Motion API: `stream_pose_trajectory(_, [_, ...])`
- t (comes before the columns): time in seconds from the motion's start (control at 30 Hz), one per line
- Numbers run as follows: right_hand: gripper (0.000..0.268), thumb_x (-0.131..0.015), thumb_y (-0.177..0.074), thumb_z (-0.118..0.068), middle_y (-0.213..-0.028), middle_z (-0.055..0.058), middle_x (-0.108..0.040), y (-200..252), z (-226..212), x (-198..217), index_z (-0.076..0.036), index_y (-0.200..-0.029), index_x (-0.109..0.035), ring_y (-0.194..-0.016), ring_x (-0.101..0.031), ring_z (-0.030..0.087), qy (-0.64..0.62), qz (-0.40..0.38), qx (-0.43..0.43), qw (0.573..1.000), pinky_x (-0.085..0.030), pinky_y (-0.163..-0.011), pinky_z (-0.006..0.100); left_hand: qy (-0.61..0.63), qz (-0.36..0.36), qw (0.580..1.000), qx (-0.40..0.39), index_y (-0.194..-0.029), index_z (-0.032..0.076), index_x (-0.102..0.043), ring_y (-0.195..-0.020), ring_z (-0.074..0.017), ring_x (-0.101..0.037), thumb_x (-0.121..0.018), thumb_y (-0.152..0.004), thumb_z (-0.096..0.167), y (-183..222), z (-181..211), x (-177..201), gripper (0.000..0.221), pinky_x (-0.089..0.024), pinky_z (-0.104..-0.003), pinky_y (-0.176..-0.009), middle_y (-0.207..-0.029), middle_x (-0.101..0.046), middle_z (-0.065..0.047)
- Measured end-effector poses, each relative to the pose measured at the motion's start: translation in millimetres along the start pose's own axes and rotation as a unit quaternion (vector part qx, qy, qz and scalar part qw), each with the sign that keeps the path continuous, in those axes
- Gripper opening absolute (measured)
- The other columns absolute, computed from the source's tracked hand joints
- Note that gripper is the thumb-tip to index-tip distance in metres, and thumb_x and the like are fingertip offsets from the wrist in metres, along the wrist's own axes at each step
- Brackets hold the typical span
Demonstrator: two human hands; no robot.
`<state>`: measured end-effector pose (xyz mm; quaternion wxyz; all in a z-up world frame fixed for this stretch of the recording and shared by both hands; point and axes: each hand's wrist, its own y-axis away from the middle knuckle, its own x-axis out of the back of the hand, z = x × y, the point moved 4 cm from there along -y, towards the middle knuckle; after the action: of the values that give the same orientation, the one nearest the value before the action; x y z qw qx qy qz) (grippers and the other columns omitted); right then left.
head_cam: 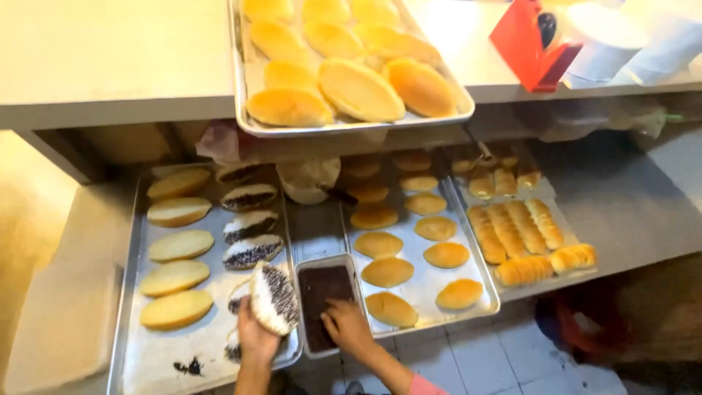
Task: Spreading cream and applying chocolate sprinkles to sliced bread in a bakery production area.
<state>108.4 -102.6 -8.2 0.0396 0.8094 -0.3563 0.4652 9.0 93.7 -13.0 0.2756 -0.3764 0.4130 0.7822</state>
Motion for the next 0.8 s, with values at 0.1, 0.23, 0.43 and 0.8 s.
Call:
stream_pose_trajectory(0.1, [0.017, -0.068, -0.095, -0.020, -0.121, 0.014, -0.072, 5.1, -2.0, -3.6, -0.005, -0.098, -0.075, -0.112, -0.065, 0.035, -0.003, -0.031, -0.016, 0.999, -0.032, -0.114, 0.062, 0.010, 0.030, 0.999, -0.029, -0.154, 0.014, -0.045, -0.130, -0.0336, -0.054, -0.029, -0.105, 0.050, 12.5, 47.7, 24.9, 0.062, -0.042, -0.054, -0.112, -0.146, -0.057, -0.012])
stream_pose_trajectory(0.23, [0.031, -0.064, -0.079, -0.001, -0.131, 0.014, -0.066, 2.2, -12.5, 1.8, -0.007, -0.107, -0.075, -0.117, -0.063, 0.039, 0.022, -0.037, 0.009, 0.999, -0.031, -0.109, 0.063, 0.070, -0.051, 0.994, -0.062, -0.160, 0.017, -0.042, -0.137, -0.0442, -0.049, -0.031, -0.106, 0.056, 14.1, 132.6, 81.4, 0.068, -0.037, -0.061, -0.115, -0.154, -0.054, -0.013])
stream_pose_trajectory(0.43, [0.043, -0.058, -0.078, 0.009, -0.147, 0.013, -0.058, -21.0, -38.5, 14.7, -0.009, -0.113, -0.075, -0.114, -0.060, 0.044, 0.036, 0.026, -0.094, 0.995, -0.050, -0.098, 0.046, 0.218, -0.315, 0.924, 0.012, -0.161, 0.012, -0.039, -0.144, -0.0510, -0.039, -0.038, -0.108, 0.050, 44.7, 247.7, 83.6, 0.065, -0.024, -0.073, -0.115, -0.159, -0.047, -0.021])
stream_pose_trajectory(0.8, [0.046, -0.060, -0.079, 0.004, -0.149, 0.018, -0.052, -9.5, -64.2, -29.6, -0.016, -0.118, -0.074, -0.135, -0.049, 0.036, 0.164, 0.127, -0.229, 0.951, -0.029, -0.115, 0.064, -0.165, -0.175, 0.952, 0.188, -0.158, 0.019, -0.045, -0.117, -0.0381, -0.061, -0.035, -0.106, 0.058, -33.3, 215.2, 91.3, 0.065, -0.052, -0.058, -0.086, -0.146, -0.058, -0.010])
